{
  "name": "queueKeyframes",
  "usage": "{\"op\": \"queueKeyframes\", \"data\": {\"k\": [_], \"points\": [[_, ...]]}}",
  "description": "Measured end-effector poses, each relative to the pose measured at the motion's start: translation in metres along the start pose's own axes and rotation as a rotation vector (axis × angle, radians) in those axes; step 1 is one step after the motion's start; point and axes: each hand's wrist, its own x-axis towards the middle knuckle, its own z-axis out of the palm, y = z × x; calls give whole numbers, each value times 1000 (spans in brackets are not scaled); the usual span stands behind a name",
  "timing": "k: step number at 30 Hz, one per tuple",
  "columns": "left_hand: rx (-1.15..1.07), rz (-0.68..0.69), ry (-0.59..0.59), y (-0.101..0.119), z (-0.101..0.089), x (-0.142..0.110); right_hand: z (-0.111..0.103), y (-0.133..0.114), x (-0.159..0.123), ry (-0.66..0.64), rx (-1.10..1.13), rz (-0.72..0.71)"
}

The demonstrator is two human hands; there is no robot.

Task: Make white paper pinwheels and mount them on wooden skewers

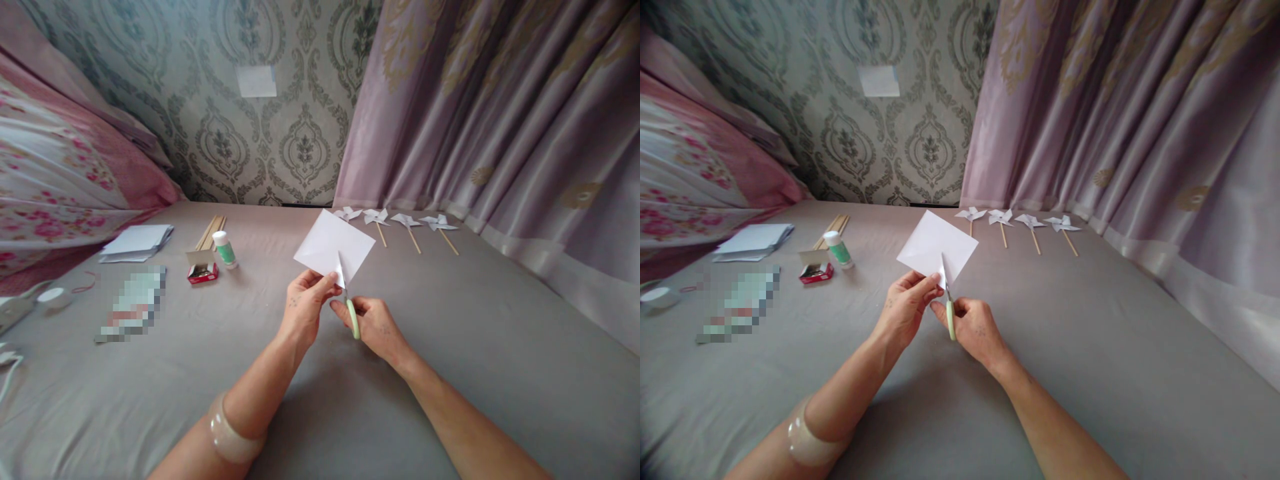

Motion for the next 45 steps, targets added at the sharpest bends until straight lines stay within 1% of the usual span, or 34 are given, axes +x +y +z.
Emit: {"op": "queueKeyframes", "data": {"k": [8,18,27,37,39,41,43,45], "points": [[-40,-24,1,3,2,-2,0,0,0,6,-16,23],[-79,-51,-14,2,1,1,0,-2,0,17,-17,8],[-122,-100,-3,4,2,1,0,-3,-1,21,-26,9],[-135,-110,-20,4,1,1,0,0,1,15,4,18],[-130,-103,-23,4,2,0,0,-1,0,-15,26,-1],[-124,-92,-6,4,2,0,1,1,0,-78,27,-36],[-124,-73,27,5,1,1,1,3,-1,-153,-11,-62],[-131,-44,68,6,-2,4,2,5,-1,-197,-72,-79]]}}
